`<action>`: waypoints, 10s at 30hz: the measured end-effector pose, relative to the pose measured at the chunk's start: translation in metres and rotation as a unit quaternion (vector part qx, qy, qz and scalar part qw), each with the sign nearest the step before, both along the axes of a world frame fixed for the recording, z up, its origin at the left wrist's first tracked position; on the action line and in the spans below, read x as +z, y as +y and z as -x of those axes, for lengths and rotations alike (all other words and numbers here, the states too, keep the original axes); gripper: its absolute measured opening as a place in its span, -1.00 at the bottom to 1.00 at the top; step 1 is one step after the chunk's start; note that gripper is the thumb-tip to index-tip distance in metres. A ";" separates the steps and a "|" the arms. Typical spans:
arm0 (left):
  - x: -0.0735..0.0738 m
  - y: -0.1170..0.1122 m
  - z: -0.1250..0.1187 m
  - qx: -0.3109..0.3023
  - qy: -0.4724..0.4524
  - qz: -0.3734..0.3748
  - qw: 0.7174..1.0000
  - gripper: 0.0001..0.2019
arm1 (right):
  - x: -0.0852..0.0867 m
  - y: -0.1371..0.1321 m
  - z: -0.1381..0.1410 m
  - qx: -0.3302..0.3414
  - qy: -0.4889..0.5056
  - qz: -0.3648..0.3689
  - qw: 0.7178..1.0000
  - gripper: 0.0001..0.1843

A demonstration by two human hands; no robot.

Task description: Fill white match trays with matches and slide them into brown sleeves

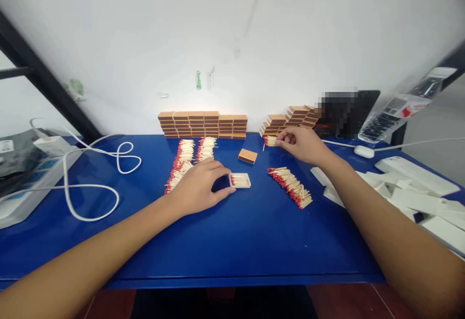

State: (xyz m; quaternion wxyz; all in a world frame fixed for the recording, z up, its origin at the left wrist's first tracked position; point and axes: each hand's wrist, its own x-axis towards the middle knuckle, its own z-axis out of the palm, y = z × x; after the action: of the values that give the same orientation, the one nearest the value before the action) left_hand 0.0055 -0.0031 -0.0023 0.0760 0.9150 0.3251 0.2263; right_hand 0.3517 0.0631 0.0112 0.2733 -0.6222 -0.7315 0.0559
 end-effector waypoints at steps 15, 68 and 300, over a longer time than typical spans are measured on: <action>-0.001 0.000 0.001 -0.003 0.001 -0.002 1.000 -0.68 | -0.017 0.014 -0.015 0.035 -0.053 0.037 0.997 -0.86; 0.001 -0.003 0.000 0.003 -0.003 -0.005 1.000 -0.70 | -0.013 0.012 -0.011 0.051 -0.048 0.003 0.998 -0.87; 0.000 -0.004 -0.001 0.008 0.001 0.005 1.000 -0.71 | -0.006 0.011 -0.017 0.051 -0.093 0.096 0.990 -0.89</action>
State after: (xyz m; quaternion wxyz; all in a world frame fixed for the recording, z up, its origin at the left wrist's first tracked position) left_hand 0.0065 -0.0069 -0.0026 0.0786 0.9124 0.3334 0.2240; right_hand 0.3685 0.0744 0.0056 0.1399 -0.6098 -0.7759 0.0811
